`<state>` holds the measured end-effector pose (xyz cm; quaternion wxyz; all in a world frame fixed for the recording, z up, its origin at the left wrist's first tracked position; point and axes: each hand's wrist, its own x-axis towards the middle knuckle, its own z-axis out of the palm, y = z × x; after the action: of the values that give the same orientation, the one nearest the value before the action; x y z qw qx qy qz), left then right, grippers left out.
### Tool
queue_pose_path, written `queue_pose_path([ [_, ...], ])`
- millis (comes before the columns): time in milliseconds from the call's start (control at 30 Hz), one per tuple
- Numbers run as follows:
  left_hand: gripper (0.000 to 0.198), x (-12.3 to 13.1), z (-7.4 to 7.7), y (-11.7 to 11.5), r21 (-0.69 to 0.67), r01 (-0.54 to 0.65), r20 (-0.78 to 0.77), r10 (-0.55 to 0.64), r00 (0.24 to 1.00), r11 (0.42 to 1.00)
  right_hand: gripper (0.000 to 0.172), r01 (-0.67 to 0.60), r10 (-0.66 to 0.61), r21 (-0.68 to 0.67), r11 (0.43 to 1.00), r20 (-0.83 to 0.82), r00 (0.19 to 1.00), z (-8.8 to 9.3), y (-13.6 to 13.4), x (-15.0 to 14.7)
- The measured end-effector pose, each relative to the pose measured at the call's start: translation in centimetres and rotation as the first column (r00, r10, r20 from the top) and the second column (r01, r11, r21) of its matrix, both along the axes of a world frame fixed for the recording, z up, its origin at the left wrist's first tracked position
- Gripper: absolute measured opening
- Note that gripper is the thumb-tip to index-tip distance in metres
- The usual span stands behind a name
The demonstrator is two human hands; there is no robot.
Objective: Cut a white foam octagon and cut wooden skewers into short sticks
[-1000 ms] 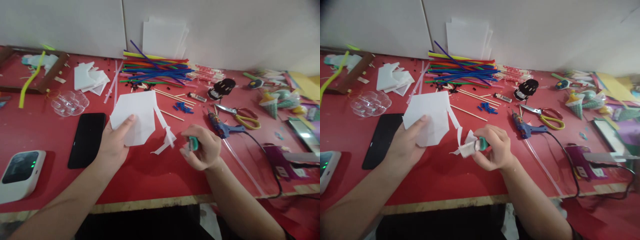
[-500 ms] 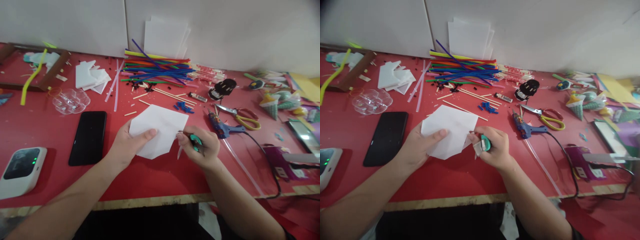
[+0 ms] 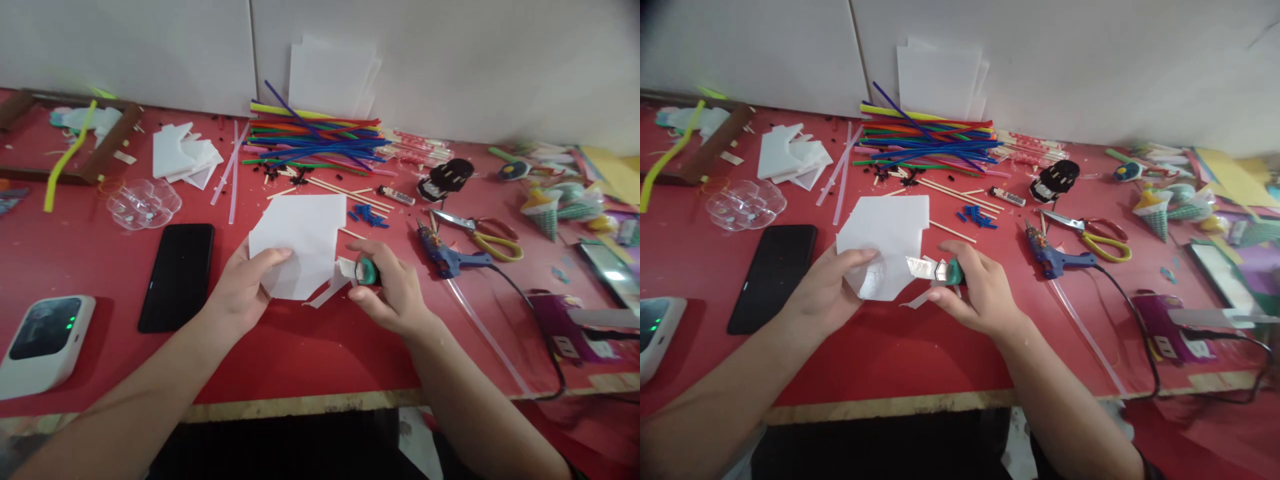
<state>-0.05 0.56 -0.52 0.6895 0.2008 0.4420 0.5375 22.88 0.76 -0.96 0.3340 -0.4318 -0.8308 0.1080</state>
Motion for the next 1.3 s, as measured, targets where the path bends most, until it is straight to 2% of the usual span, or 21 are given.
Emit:
queue_pose_path([
  [100,0.044,0.1,0.2,-0.1,-0.003,0.042,0.004,-0.042,0.999,0.999,0.044,-0.018,0.018,0.010,1.000,-0.074,0.997,0.2,-0.1,0.0],
  [300,0.043,0.0,0.0,-0.3,0.013,0.112,-0.034,-0.112,0.993,0.994,0.038,-0.069,0.073,0.051,0.996,-0.088,0.993,0.2,-0.1,-0.3],
  [400,0.046,0.0,-0.1,-0.3,0.014,0.124,-0.048,-0.123,0.991,0.992,0.038,-0.102,0.108,0.064,0.993,-0.089,0.990,0.3,-0.1,-0.6],
  [667,0.051,0.3,0.5,-0.4,0.000,0.124,-0.012,-0.124,0.992,0.992,0.039,-0.102,0.108,0.079,0.992,-0.072,0.992,0.4,-0.1,-0.8],
  [867,0.073,0.7,0.6,-0.5,0.053,0.161,0.024,-0.163,0.986,0.986,0.039,-0.131,0.138,0.083,0.988,-0.086,0.987,0.4,0.0,-0.8],
  [1000,0.071,0.9,0.6,-0.5,0.048,0.168,0.001,-0.168,0.986,0.985,0.039,-0.164,0.171,0.064,0.984,-0.124,0.977,0.5,-0.2,-0.9],
  [1300,0.076,0.6,0.7,-0.6,0.046,0.222,0.065,-0.225,0.972,0.974,0.040,-0.122,0.135,0.081,0.989,-0.175,0.975,0.6,-0.4,-1.1],
])
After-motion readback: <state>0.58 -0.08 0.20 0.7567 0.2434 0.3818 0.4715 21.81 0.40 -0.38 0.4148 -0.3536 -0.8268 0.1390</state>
